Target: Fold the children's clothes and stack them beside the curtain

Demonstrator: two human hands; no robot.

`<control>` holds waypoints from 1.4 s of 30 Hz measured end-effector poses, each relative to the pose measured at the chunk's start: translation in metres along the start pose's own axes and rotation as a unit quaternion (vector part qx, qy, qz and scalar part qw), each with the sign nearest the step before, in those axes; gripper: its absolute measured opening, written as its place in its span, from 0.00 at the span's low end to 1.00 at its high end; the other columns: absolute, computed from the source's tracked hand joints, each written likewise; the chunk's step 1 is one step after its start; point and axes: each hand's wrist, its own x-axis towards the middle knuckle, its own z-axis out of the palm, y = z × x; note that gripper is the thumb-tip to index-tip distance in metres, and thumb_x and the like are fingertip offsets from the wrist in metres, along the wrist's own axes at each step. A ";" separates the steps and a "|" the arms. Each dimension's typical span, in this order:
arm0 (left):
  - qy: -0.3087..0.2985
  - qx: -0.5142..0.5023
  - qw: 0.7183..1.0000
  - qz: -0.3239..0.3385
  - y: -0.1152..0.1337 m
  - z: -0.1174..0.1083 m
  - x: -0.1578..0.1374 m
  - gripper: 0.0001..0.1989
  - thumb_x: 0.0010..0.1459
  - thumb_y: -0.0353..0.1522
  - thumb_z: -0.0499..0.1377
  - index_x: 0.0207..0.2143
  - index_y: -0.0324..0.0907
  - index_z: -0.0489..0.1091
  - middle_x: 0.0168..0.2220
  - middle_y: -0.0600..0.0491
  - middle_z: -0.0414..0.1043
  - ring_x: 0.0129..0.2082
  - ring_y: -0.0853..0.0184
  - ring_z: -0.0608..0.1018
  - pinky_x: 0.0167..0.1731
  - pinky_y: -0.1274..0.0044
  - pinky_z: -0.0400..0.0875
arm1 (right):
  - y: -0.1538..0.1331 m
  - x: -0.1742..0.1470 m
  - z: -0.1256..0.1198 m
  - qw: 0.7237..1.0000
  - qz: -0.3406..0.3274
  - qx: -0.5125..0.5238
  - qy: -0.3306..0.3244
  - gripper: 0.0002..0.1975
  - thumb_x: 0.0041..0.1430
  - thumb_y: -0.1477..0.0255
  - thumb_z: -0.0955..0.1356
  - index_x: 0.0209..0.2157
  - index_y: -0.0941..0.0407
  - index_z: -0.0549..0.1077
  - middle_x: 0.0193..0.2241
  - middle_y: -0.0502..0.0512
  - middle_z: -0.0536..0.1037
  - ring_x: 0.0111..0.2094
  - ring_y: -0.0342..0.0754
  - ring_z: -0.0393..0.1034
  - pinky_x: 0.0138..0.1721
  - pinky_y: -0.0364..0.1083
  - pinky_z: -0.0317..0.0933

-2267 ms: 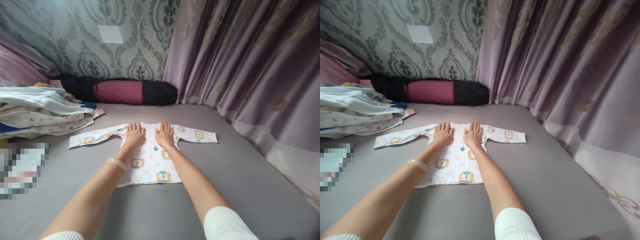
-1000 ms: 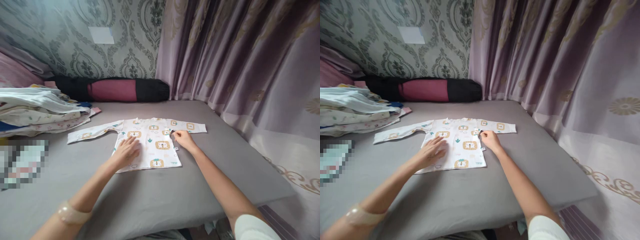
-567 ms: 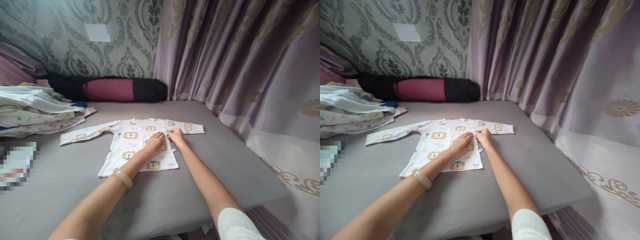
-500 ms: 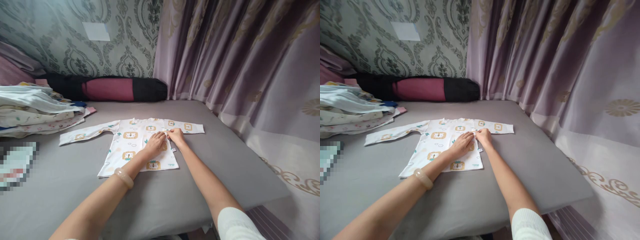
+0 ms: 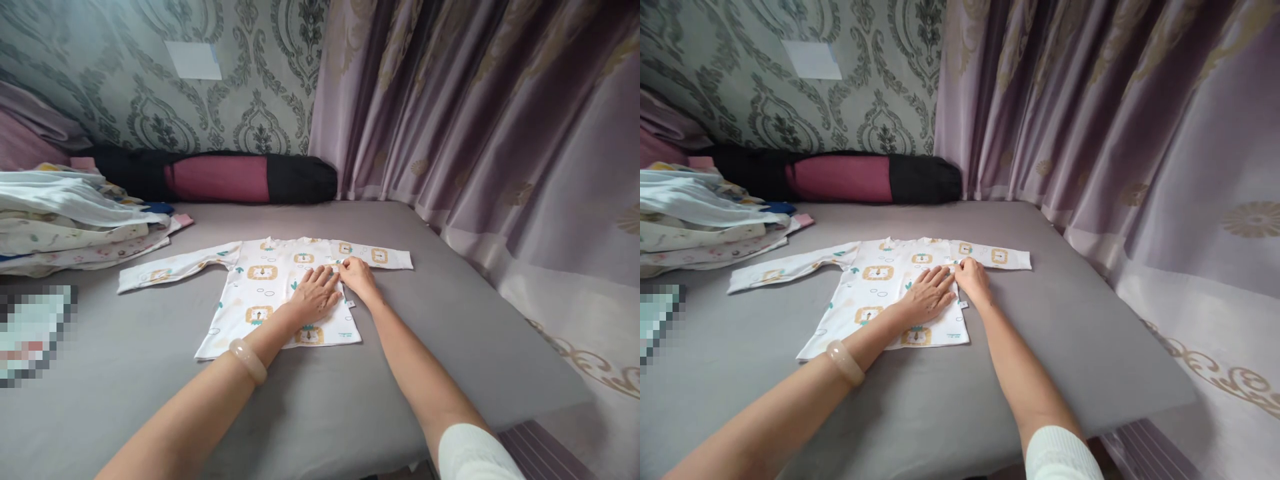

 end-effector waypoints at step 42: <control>0.054 -0.108 0.987 -0.107 -0.048 0.017 0.072 0.17 0.65 0.33 0.49 0.54 0.43 0.65 0.60 0.46 0.66 0.61 0.57 0.66 0.58 0.63 0.62 | 0.088 0.044 -0.028 0.920 0.315 -0.026 0.232 0.18 0.60 0.69 0.64 0.50 0.60 0.74 0.53 0.69 0.71 0.56 0.62 0.62 0.52 0.57 0.56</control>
